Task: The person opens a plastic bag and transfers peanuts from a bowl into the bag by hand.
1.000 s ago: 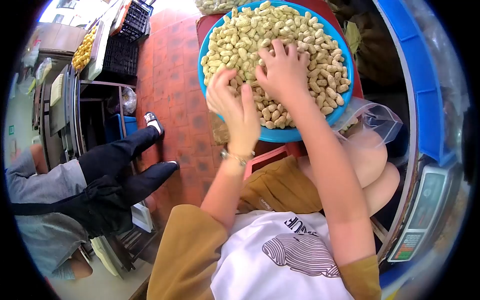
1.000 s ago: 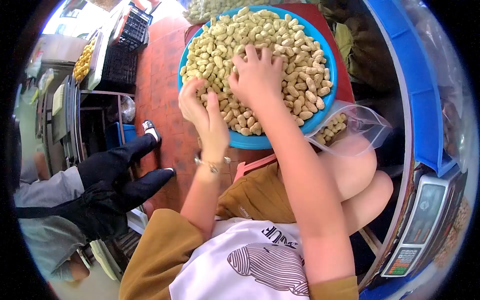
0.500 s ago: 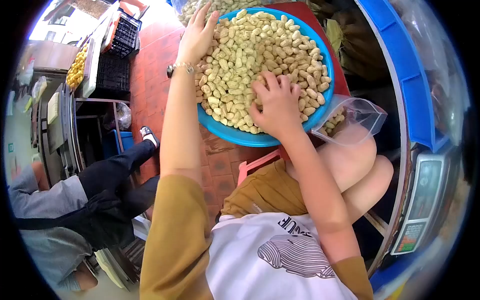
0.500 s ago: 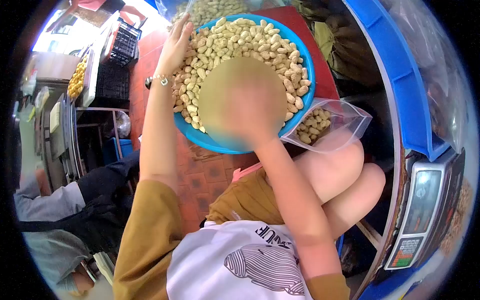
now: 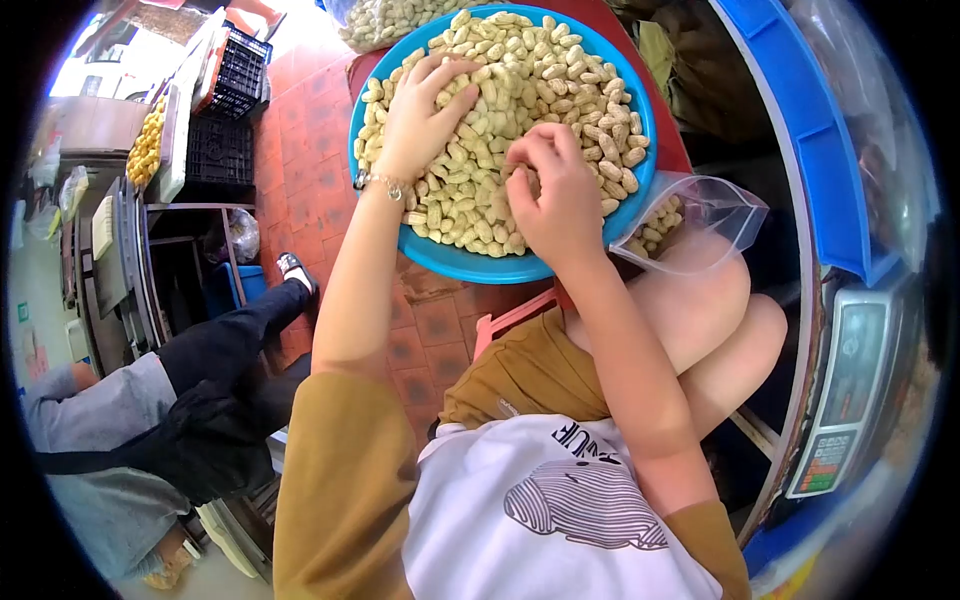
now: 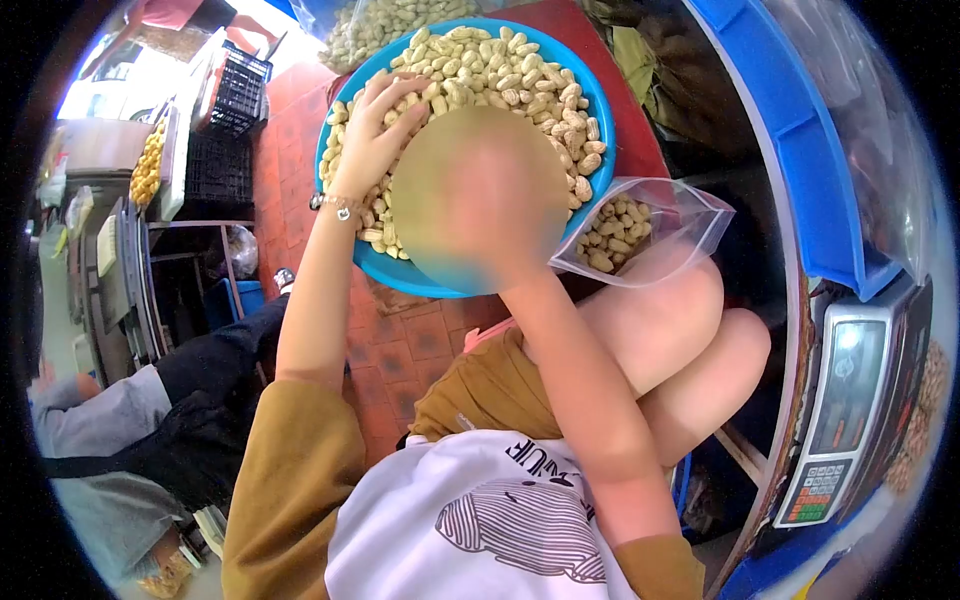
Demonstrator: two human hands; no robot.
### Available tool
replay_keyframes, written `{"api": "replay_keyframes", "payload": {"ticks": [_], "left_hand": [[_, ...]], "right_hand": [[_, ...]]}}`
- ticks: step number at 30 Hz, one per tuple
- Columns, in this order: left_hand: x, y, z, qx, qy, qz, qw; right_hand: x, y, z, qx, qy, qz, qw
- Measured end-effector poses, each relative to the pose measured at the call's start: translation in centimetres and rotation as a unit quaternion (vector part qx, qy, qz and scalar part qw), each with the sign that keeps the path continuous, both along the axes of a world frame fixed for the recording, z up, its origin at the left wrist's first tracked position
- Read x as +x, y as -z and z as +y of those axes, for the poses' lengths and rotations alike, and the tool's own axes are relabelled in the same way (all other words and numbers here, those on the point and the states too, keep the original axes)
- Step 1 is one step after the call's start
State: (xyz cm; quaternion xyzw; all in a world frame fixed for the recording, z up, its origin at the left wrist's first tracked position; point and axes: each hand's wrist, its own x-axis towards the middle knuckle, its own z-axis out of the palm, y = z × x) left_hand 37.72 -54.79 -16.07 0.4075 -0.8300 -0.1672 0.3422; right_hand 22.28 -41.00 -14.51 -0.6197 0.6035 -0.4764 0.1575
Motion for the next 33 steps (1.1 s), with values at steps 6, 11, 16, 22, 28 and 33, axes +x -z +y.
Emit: {"api": "replay_keyframes", "payload": {"ticks": [6, 11, 16, 22, 28, 33], "left_hand": [[-1.8, -0.6, 4.2, 0.144, 0.100, 0.095, 0.980], [-3.1, -1.4, 5.7, 0.253, 0.084, 0.237, 0.934], [-0.3, -4.6, 7.0, 0.141, -0.061, 0.159, 0.975], [-1.9, -1.9, 14.4, 0.143, -0.209, -0.010, 0.967], [-2.7, -0.2, 17.3, 0.035, -0.193, -0.225, 0.954], [-2.2, -0.9, 16.4, 0.068, -0.196, -0.205, 0.956]], "right_hand": [[-0.4, 1.2, -0.6, -0.017, 0.038, -0.062, 0.997], [-0.6, 1.2, -0.7, -0.058, 0.070, -0.112, 0.990], [-1.0, 0.7, -0.7, -0.029, 0.077, -0.218, 0.972], [-1.0, 1.5, -1.8, -0.122, 0.078, -0.075, 0.987], [-0.6, 1.8, -3.6, -0.121, 0.015, 0.084, 0.989], [0.1, 3.7, -5.8, -0.092, -0.012, 0.215, 0.972]]}}
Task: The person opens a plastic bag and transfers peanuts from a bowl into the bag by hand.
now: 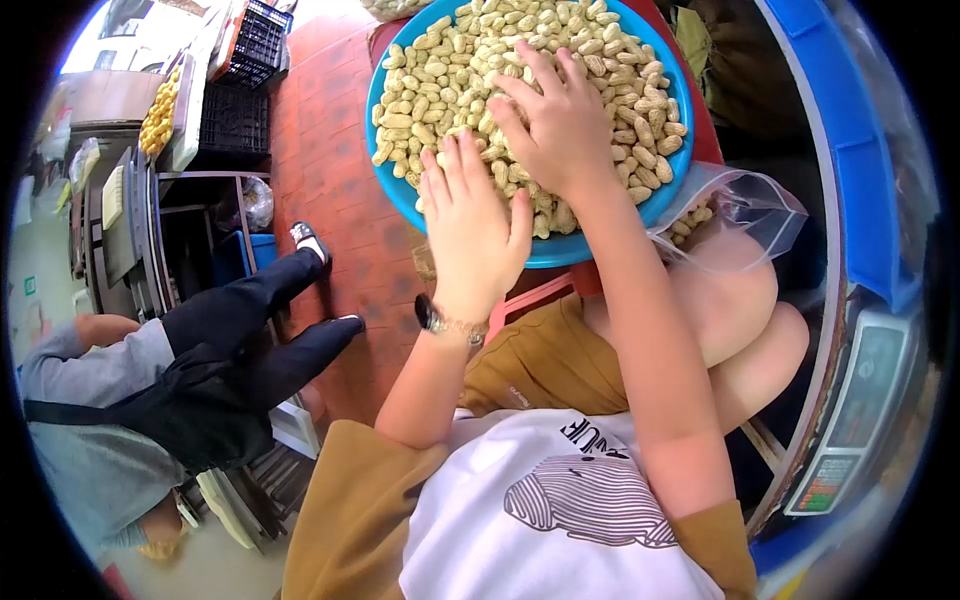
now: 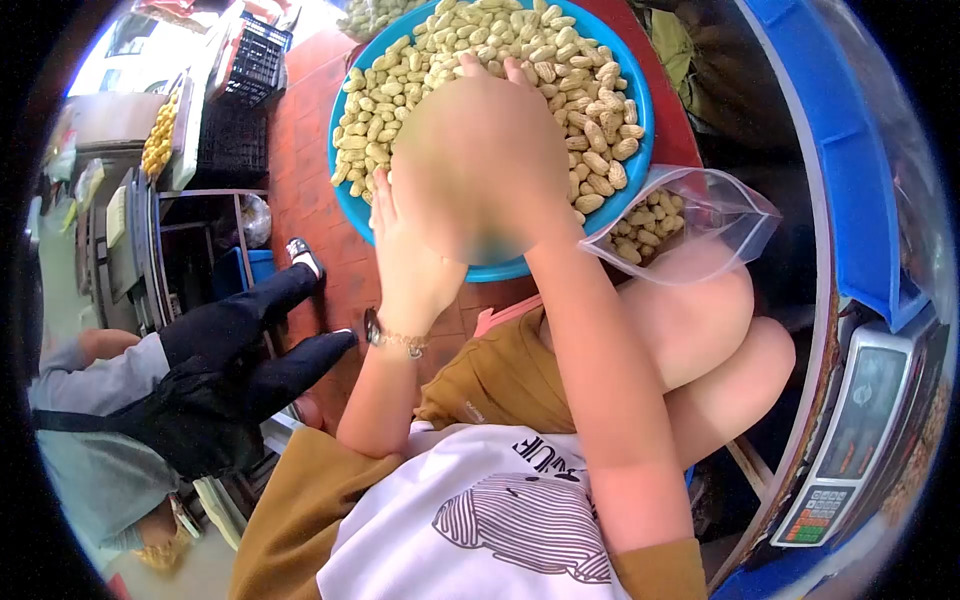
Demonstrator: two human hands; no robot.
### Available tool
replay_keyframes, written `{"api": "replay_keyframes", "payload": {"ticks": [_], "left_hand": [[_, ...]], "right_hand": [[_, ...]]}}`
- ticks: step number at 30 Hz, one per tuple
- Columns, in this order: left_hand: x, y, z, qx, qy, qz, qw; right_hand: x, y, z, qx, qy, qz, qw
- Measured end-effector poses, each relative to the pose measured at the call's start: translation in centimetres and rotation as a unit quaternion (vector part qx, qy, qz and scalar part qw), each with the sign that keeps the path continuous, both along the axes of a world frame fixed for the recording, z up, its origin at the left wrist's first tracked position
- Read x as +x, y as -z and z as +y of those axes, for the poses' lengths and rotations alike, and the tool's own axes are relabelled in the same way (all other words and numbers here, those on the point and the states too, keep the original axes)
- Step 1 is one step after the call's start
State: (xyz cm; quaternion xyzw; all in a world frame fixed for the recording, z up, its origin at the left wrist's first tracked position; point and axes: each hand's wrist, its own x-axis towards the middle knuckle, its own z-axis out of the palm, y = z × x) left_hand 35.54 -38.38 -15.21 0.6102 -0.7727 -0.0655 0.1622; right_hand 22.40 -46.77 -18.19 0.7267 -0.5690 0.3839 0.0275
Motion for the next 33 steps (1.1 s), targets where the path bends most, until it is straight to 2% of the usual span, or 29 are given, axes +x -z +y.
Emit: {"api": "replay_keyframes", "payload": {"ticks": [3, 4, 8, 11, 12, 14, 17, 22, 26, 30, 32, 33], "left_hand": [[-1.5, 1.2, -1.0, -0.020, -0.036, -0.034, 0.999], [-1.8, 1.0, -1.3, -0.003, -0.041, 0.013, 0.999], [-3.5, 1.6, -2.1, 0.013, -0.074, 0.151, 0.986], [-5.4, 0.9, -2.6, 0.028, -0.093, 0.275, 0.957], [-6.1, 1.2, -2.9, -0.004, -0.112, 0.327, 0.938], [-7.2, 1.2, -3.3, -0.022, -0.123, 0.363, 0.923], [-7.8, 1.1, -3.6, -0.060, -0.143, 0.411, 0.898], [-6.9, 1.7, -4.1, -0.062, -0.160, 0.496, 0.851], [-6.0, 3.2, -4.7, -0.041, -0.161, 0.623, 0.765], [-5.2, 2.9, -4.6, -0.029, -0.132, 0.580, 0.804], [-5.4, 2.3, -4.5, -0.027, -0.130, 0.577, 0.806], [-5.3, 2.5, -4.5, -0.029, -0.140, 0.614, 0.776]], "right_hand": [[0.1, -1.1, 0.4, 0.083, -0.018, 0.000, 0.996], [0.2, -0.9, 0.5, 0.085, -0.042, -0.061, 0.994], [-0.3, -0.9, 0.6, 0.130, -0.043, -0.109, 0.985], [-1.2, -0.5, 0.2, 0.138, -0.066, -0.181, 0.971], [-1.6, -0.9, 0.2, 0.149, -0.078, -0.200, 0.965], [-2.3, -1.5, 0.2, 0.162, -0.099, -0.221, 0.957], [-2.1, -1.8, 0.7, 0.183, -0.109, -0.320, 0.923], [-0.6, -1.4, 1.5, 0.135, -0.071, -0.328, 0.932], [0.4, -1.6, 2.5, 0.134, -0.037, -0.310, 0.941], [0.8, -2.6, 3.1, 0.155, -0.031, -0.306, 0.939], [0.5, -2.1, 2.9, 0.131, -0.024, -0.301, 0.944], [0.8, -2.4, 3.1, 0.132, -0.032, -0.310, 0.941]]}}
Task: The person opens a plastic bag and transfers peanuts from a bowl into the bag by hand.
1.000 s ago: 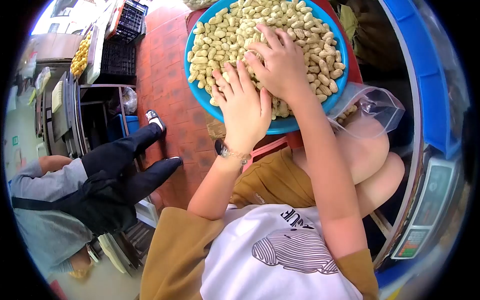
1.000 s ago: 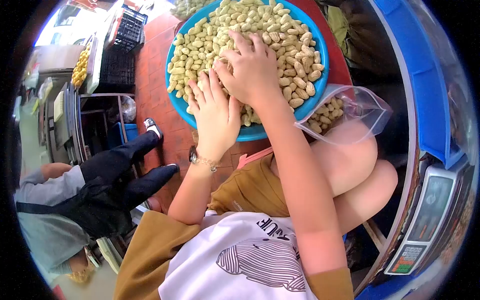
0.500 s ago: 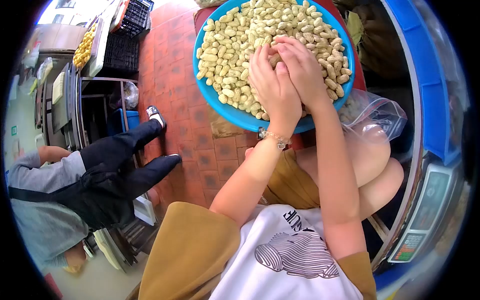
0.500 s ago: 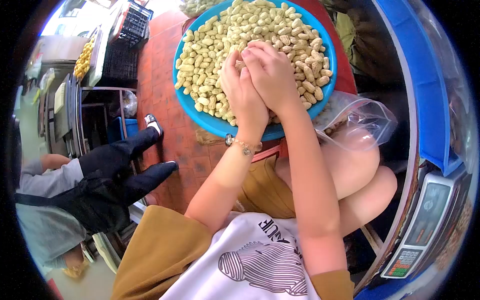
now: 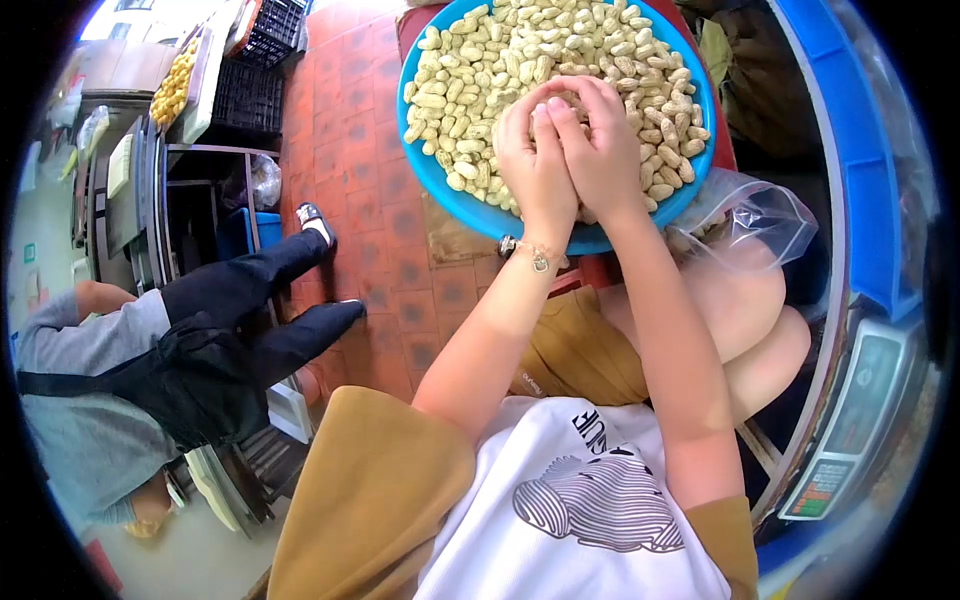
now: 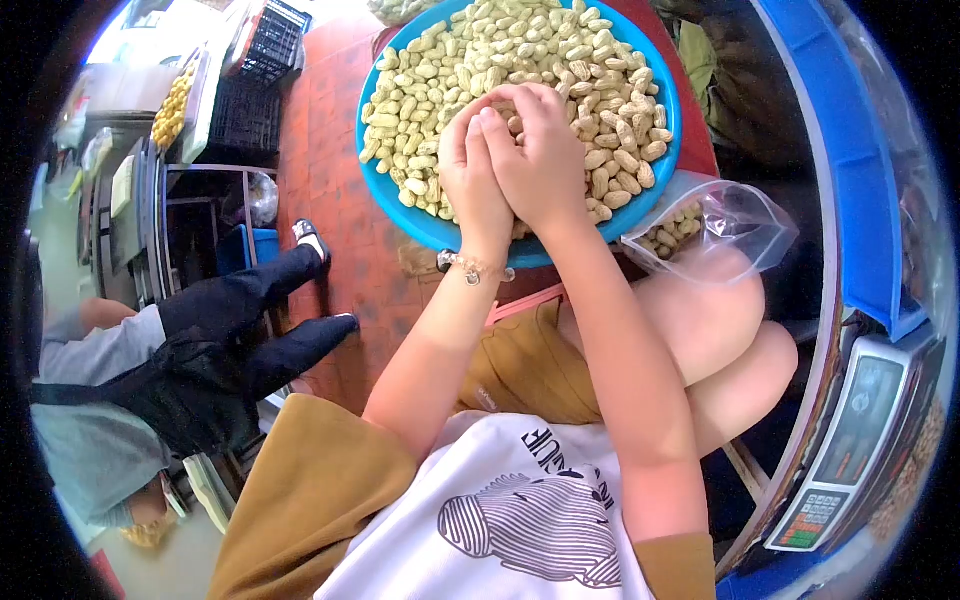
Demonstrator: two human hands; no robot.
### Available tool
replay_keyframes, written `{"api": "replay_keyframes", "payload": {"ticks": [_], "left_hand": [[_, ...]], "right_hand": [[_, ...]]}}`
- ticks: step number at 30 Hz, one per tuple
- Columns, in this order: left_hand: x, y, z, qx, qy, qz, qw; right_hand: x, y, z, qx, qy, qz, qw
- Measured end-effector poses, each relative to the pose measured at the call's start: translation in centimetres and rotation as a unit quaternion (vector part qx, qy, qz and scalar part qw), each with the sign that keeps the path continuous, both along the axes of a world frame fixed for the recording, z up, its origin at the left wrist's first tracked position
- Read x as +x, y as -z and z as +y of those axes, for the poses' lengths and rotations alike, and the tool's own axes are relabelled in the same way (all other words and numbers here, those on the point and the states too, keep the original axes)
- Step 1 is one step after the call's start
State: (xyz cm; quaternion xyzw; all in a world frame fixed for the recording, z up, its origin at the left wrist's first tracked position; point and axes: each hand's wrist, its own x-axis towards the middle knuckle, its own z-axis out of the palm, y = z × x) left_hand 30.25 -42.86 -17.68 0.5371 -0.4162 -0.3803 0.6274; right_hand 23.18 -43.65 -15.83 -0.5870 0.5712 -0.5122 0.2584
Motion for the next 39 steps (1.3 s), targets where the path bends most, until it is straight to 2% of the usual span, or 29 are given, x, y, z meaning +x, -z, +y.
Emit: {"api": "replay_keyframes", "payload": {"ticks": [3, 4, 5, 7, 8, 10, 12, 14, 16, 17, 20, 24, 28, 31, 37, 39], "left_hand": [[0.1, 0.8, 0.1, -0.008, -0.038, 0.143, 0.989], [0.4, 1.1, -0.1, 0.009, -0.046, 0.149, 0.988], [0.6, 1.2, 0.0, -0.016, -0.043, 0.063, 0.997], [1.7, 1.2, -0.3, 0.008, -0.002, 0.069, 0.998], [2.0, 1.5, -0.7, 0.058, 0.034, 0.155, 0.986], [3.0, 1.4, -1.1, 0.053, 0.089, 0.144, 0.984], [1.7, -1.7, -0.3, 0.114, 0.099, 0.343, 0.927], [1.2, -2.9, -0.2, 0.145, 0.062, 0.453, 0.878], [1.1, -2.5, -0.4, 0.143, 0.029, 0.421, 0.895], [1.0, -2.4, -0.4, 0.133, 0.022, 0.419, 0.898], [1.0, -2.9, -0.3, 0.101, 0.016, 0.436, 0.894], [1.3, -4.2, -0.8, 0.083, 0.038, 0.494, 0.865], [0.1, -5.7, -1.3, 0.058, 0.053, 0.467, 0.881], [-0.2, -5.1, -1.4, 0.035, 0.056, 0.487, 0.871], [-0.6, -3.0, -1.0, 0.018, 0.014, 0.565, 0.825], [-0.7, -2.6, -0.8, 0.018, 0.021, 0.560, 0.828]], "right_hand": [[0.7, -0.9, 0.9, -0.020, -0.022, -0.009, 1.000], [0.9, -0.9, 0.9, -0.040, -0.027, -0.007, 0.999], [1.1, -0.5, 0.8, -0.060, -0.031, -0.003, 0.998], [1.9, 0.2, 0.8, -0.077, -0.020, -0.024, 0.997], [2.5, 0.3, 0.6, -0.076, -0.006, -0.052, 0.996], [2.9, 0.0, 0.5, -0.055, 0.008, -0.107, 0.993], [3.1, 0.5, 0.4, -0.071, 0.016, -0.159, 0.985], [2.8, 1.7, 0.0, -0.078, 0.014, -0.176, 0.981], [2.3, 0.9, 0.2, 0.033, -0.009, -0.352, 0.935], [2.3, 0.4, 0.2, 0.088, -0.026, -0.438, 0.894], [1.9, -0.4, -0.1, 0.094, -0.032, -0.583, 0.807], [1.4, -0.9, -0.2, 0.109, -0.064, -0.666, 0.735], [1.1, -1.2, -0.3, 0.125, -0.082, -0.747, 0.648], [0.2, -1.6, -0.7, 0.119, -0.060, -0.771, 0.622], [-0.3, -1.6, -0.7, 0.085, -0.035, -0.777, 0.623], [-0.3, -2.0, -0.5, 0.077, -0.035, -0.788, 0.610]]}}
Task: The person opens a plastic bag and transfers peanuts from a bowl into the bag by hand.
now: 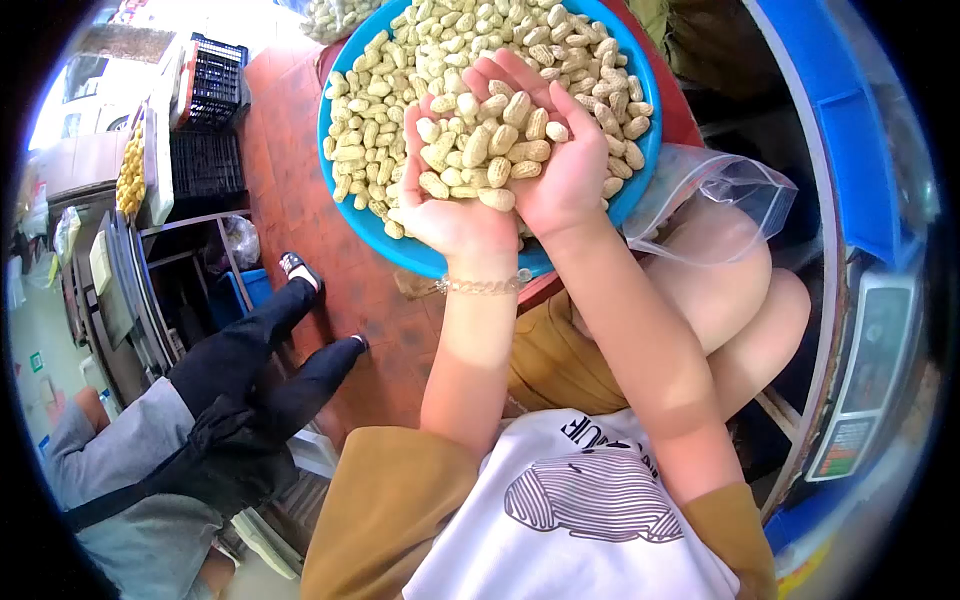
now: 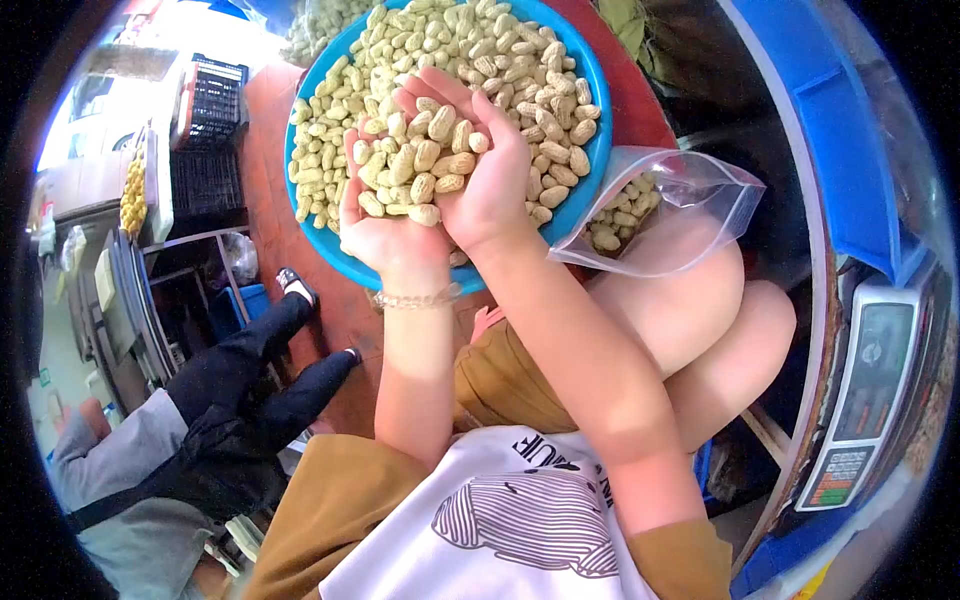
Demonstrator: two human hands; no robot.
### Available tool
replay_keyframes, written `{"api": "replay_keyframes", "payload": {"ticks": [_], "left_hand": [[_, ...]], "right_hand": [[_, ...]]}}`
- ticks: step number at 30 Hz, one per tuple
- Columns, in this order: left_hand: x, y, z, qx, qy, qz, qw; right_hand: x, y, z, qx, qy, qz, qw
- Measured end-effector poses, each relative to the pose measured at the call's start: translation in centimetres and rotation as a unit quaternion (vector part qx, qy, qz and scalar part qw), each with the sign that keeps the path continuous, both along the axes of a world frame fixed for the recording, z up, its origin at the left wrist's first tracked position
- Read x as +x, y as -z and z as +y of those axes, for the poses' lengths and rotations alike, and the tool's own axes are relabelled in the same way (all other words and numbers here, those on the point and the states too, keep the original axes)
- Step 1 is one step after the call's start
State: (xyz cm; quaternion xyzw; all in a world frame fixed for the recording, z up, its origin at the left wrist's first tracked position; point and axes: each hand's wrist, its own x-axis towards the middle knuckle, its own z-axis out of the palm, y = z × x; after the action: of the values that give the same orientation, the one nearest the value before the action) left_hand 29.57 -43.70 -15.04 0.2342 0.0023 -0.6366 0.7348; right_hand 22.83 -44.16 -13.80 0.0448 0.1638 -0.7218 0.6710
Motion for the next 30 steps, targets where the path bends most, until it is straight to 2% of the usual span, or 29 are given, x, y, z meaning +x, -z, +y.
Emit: {"api": "replay_keyframes", "payload": {"ticks": [5, 8, 11, 12, 15, 18, 21, 24, 30], "left_hand": [[-0.1, 0.4, 0.8, -0.068, 0.052, 0.017, 0.996], [0.4, -0.3, 1.1, -0.093, 0.072, 0.136, 0.984], [0.6, -0.7, 1.2, -0.154, 0.100, 0.161, 0.970], [0.1, -1.5, 1.1, -0.112, 0.072, 0.057, 0.989], [0.7, -1.2, 1.2, -0.144, 0.093, 0.131, 0.976], [0.2, -1.8, 1.2, -0.140, 0.087, 0.041, 0.985], [-0.2, -2.3, 1.3, -0.148, 0.096, -0.060, 0.982], [-0.1, -2.3, 1.3, -0.182, 0.114, -0.044, 0.976], [0.0, -2.3, 1.4, -0.167, 0.105, -0.027, 0.980]], "right_hand": [[-0.4, -0.4, 0.5, -0.017, -0.003, 0.029, 0.999], [-0.7, -0.9, 0.7, -0.024, 0.002, 0.018, 1.000], [-0.5, -1.5, 0.9, -0.044, -0.002, -0.027, 0.999], [-0.5, -1.3, 1.0, -0.070, -0.011, -0.036, 0.997], [-0.4, -1.2, 1.1, -0.082, -0.015, -0.027, 0.996], [-0.6, -1.7, 1.0, -0.035, -0.002, -0.015, 0.999], [-1.0, -1.4, 1.1, -0.044, -0.005, 0.013, 0.999], [-1.0, -1.4, 1.0, -0.020, 0.005, -0.004, 1.000], [-0.7, -1.2, 1.1, -0.010, -0.001, 0.011, 1.000]]}}
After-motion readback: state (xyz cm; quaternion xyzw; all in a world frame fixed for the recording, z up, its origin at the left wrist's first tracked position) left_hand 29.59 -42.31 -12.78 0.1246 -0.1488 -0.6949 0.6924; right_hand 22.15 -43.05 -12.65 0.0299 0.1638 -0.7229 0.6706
